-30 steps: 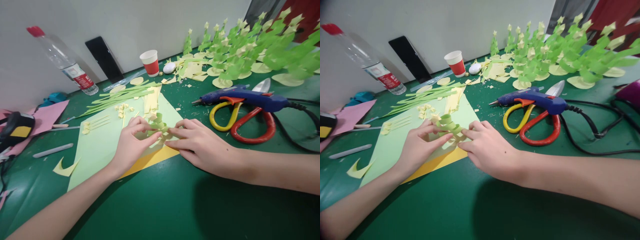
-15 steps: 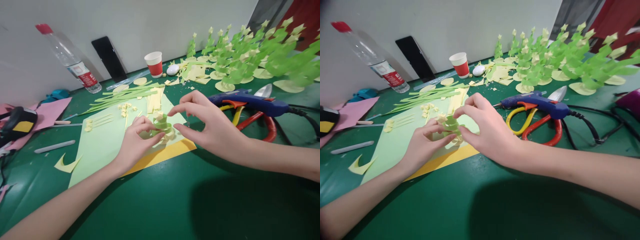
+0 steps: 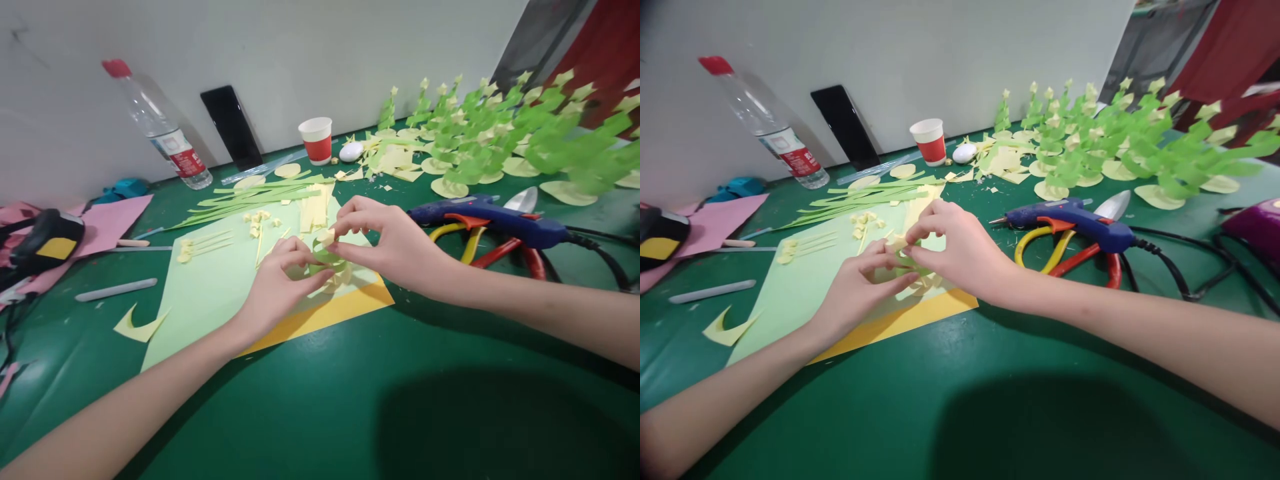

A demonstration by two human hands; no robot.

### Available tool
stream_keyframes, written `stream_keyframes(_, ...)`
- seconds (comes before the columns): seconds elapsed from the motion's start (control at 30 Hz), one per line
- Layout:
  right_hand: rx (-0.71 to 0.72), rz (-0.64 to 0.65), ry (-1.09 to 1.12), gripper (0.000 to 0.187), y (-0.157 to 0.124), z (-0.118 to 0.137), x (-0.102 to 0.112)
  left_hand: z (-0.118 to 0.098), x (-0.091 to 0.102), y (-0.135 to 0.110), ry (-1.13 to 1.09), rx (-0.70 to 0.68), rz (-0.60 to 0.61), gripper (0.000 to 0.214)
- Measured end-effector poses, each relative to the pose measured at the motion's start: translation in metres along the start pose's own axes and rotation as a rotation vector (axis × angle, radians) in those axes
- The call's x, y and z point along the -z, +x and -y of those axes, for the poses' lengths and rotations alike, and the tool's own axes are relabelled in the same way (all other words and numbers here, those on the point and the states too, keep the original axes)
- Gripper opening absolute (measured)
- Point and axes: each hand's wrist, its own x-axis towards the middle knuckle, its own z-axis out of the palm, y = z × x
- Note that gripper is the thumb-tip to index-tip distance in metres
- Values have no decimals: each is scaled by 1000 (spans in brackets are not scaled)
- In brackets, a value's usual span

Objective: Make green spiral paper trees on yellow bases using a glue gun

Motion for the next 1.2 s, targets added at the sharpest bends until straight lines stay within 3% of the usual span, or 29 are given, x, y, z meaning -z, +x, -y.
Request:
stream_keyframes(0.2, -6, 24, 29, 5, 0, 1, 2, 1, 14, 6, 63, 23, 69, 13)
stream_keyframes(0.33, -12, 38, 30, 4, 0, 2, 2, 5, 24, 10, 61, 28, 40, 25)
stream_keyframes(0.5, -18, 42, 36, 5, 0, 3, 2, 11, 22, 11, -84, 79, -9, 27)
stream_keyframes(0.73, -9, 55, 42, 7, 0, 3, 2, 9, 19, 7, -141, 58, 105, 20)
stream_keyframes(0.9, -14, 67, 38, 6, 0, 5, 2, 13, 21, 6, -281, -13, -38, 26)
stream_keyframes(1.0, -19, 80, 37, 7, 1, 6, 3, 12, 19, 4, -313, -18, -59, 26)
stream_keyframes(1.2, -8, 77, 59, 8, 0, 5, 2, 5, 8, -1, -137, -92, -76, 6)
